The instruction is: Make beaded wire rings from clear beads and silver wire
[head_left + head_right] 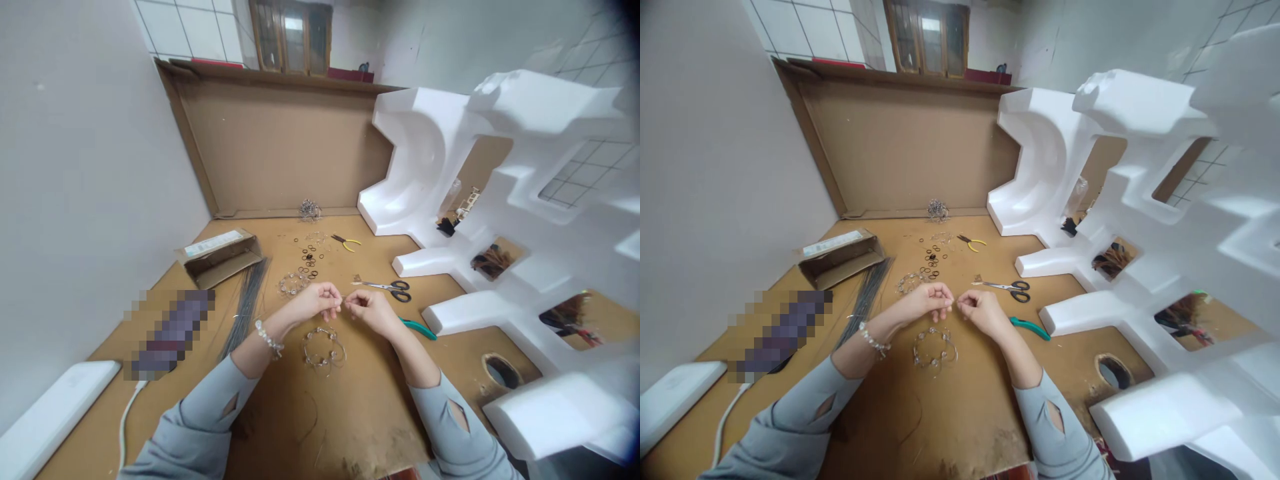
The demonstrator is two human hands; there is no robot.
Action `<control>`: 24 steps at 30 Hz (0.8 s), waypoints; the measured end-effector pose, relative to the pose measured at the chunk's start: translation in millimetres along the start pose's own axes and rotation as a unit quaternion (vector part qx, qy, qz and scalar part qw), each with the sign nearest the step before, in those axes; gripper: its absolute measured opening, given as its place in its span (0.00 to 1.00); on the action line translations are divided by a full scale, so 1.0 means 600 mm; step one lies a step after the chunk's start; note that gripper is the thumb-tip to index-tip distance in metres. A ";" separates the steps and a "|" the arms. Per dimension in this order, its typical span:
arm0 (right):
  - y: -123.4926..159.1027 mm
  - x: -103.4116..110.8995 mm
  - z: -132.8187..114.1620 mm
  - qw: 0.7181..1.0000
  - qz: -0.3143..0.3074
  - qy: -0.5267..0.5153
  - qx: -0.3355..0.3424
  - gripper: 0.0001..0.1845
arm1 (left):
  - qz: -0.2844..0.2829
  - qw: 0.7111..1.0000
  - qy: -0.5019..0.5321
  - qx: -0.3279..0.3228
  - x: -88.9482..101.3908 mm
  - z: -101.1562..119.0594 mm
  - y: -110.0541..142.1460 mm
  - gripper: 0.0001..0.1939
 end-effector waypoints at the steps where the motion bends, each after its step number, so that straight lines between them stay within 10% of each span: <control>1: 0.001 0.000 -0.002 1.000 0.005 0.004 0.006 0.06 | 0.006 1.000 0.001 -0.001 0.000 -0.003 -0.002 0.12; 24: -0.005 0.014 0.001 1.000 0.016 0.022 -0.007 0.10 | -0.003 1.000 -0.027 -0.014 0.005 -0.004 -0.007 0.11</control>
Point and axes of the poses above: each hand's wrist, its own y-axis away from the middle knuckle, its own x-axis out of the back of the hand, z = x × y, the point moved 7 cm from there along -y, towards the middle knuckle, and after that the axes turned 9 degrees about z, right-handed, at the moved point
